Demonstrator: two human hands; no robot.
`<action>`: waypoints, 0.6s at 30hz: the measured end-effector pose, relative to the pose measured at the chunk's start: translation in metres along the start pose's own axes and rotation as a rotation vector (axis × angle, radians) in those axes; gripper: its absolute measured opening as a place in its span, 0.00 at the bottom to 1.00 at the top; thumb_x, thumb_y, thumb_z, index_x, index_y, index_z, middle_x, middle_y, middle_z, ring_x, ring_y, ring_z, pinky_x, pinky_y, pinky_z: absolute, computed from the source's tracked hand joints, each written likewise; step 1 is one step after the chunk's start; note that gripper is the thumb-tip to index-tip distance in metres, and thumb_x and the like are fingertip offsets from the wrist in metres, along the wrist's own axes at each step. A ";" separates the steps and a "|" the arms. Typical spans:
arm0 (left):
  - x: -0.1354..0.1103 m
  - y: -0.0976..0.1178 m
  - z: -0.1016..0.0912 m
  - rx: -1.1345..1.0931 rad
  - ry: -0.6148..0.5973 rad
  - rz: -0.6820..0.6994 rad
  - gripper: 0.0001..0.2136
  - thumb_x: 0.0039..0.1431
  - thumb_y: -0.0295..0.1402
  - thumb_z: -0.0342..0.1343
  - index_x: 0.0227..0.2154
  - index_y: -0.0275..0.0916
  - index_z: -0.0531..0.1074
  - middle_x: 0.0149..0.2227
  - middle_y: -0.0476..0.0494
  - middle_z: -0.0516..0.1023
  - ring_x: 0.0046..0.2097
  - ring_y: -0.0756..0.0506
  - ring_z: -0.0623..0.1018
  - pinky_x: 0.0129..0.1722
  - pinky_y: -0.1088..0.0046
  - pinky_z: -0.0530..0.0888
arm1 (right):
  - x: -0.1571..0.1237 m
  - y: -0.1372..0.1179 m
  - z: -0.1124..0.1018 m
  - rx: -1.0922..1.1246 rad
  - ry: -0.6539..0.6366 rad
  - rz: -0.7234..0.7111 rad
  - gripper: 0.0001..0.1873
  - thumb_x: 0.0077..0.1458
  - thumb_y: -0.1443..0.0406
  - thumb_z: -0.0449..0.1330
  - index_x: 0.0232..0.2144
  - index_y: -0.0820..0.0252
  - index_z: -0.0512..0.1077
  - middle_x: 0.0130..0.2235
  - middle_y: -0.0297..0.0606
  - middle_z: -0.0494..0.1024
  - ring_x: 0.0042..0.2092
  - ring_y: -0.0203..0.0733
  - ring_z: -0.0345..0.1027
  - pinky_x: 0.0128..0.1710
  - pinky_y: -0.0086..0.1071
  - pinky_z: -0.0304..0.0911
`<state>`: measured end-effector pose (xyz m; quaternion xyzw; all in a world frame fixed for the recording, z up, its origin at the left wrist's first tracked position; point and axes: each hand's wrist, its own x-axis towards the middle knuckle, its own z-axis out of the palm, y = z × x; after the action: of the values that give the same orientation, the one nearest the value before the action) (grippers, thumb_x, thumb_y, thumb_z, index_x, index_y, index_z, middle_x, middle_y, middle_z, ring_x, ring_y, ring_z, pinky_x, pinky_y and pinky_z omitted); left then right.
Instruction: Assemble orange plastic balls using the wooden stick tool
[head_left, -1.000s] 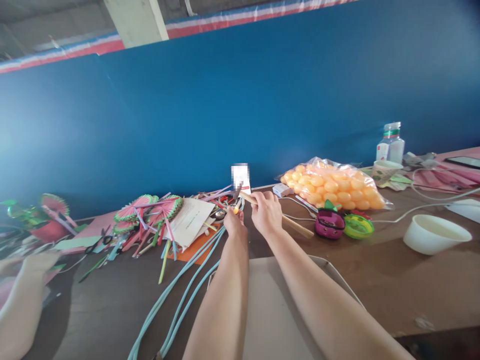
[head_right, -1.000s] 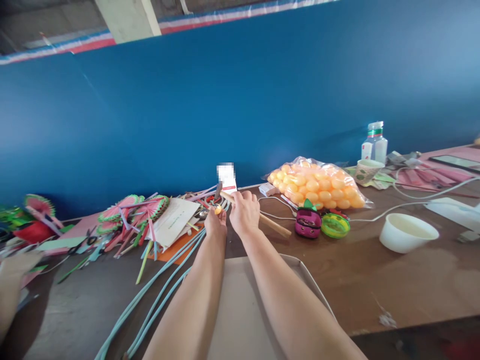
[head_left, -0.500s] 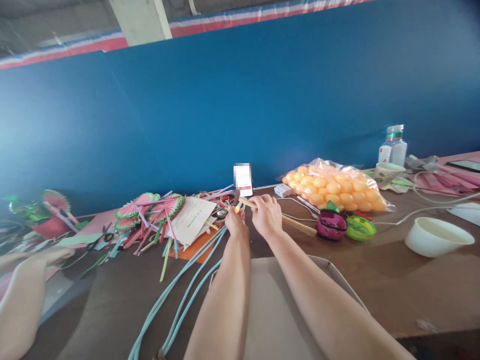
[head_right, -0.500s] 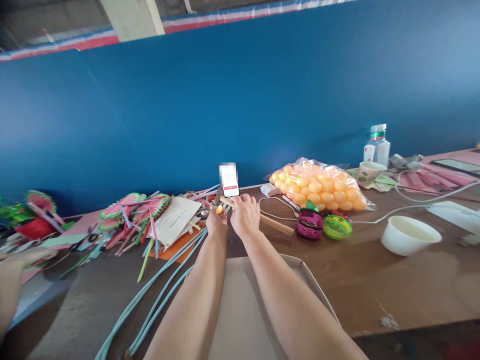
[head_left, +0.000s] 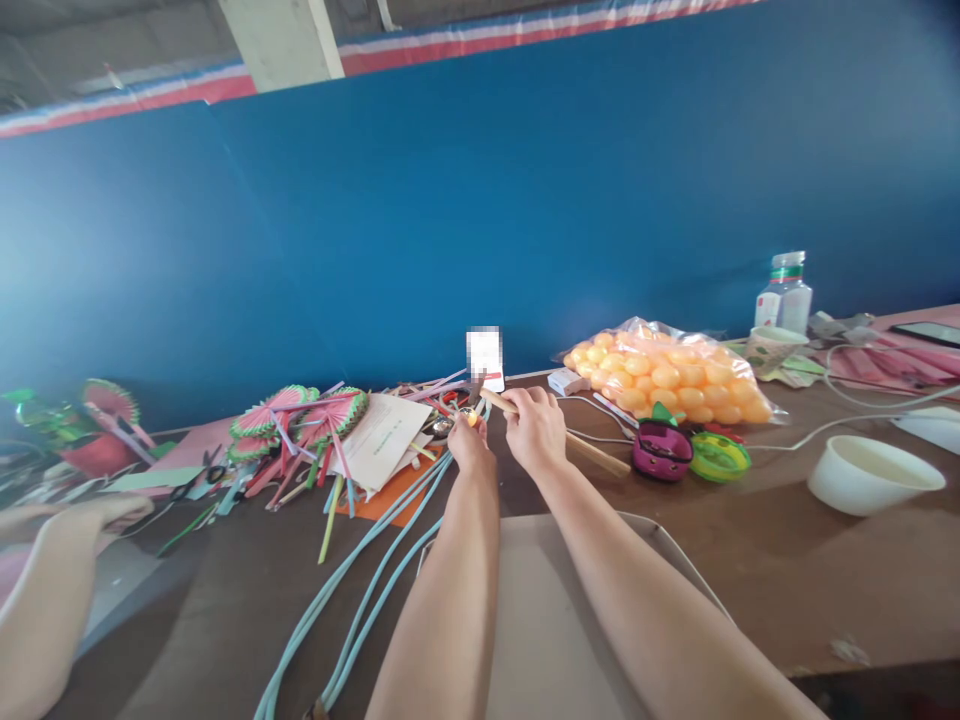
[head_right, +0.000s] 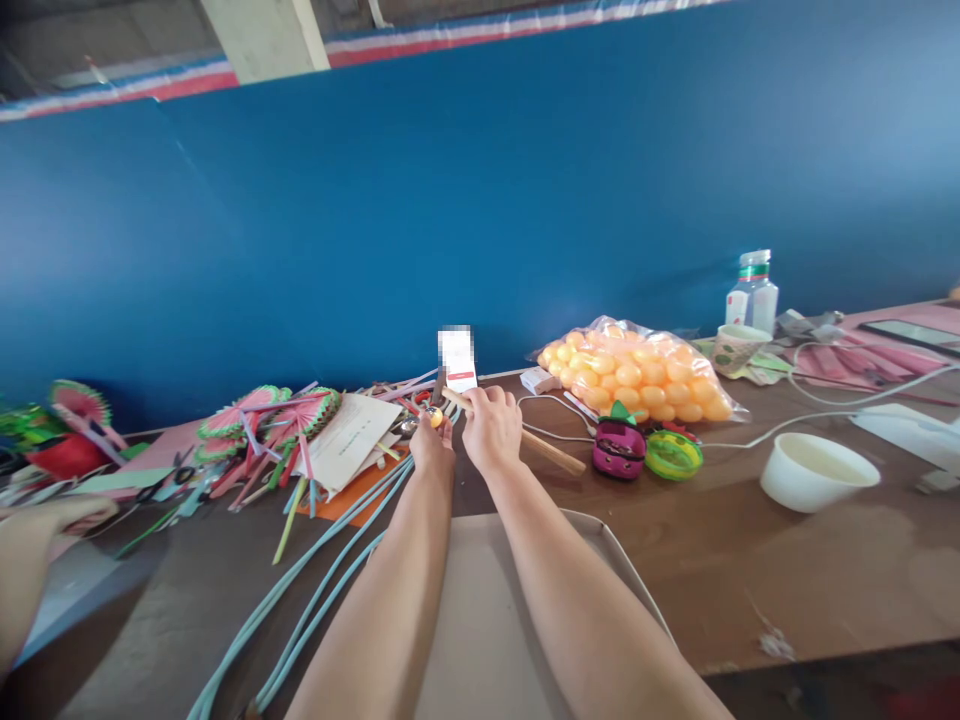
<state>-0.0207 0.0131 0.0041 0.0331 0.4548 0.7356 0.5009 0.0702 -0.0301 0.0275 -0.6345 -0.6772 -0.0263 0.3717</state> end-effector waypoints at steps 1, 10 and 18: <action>0.000 0.000 0.000 0.004 -0.002 0.002 0.05 0.62 0.33 0.53 0.33 0.37 0.68 0.32 0.45 0.72 0.34 0.51 0.77 0.37 0.77 0.76 | 0.000 0.000 -0.001 -0.003 -0.014 0.000 0.15 0.56 0.68 0.55 0.45 0.51 0.74 0.45 0.43 0.72 0.45 0.49 0.61 0.43 0.38 0.54; -0.003 0.002 0.002 -0.051 0.006 -0.013 0.07 0.64 0.32 0.51 0.30 0.37 0.67 0.31 0.45 0.71 0.32 0.53 0.75 0.37 0.79 0.76 | 0.001 0.000 -0.003 -0.015 -0.015 -0.003 0.15 0.57 0.68 0.56 0.45 0.51 0.74 0.45 0.42 0.72 0.45 0.49 0.61 0.42 0.37 0.54; -0.005 0.003 0.004 -0.079 0.024 -0.025 0.05 0.64 0.30 0.51 0.32 0.35 0.68 0.30 0.46 0.71 0.30 0.53 0.75 0.35 0.80 0.76 | 0.001 0.001 -0.001 -0.003 0.002 0.002 0.15 0.57 0.68 0.56 0.45 0.51 0.73 0.45 0.41 0.72 0.45 0.48 0.61 0.43 0.36 0.55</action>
<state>-0.0183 0.0114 0.0104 -0.0011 0.4317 0.7471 0.5054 0.0715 -0.0299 0.0288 -0.6358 -0.6760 -0.0274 0.3714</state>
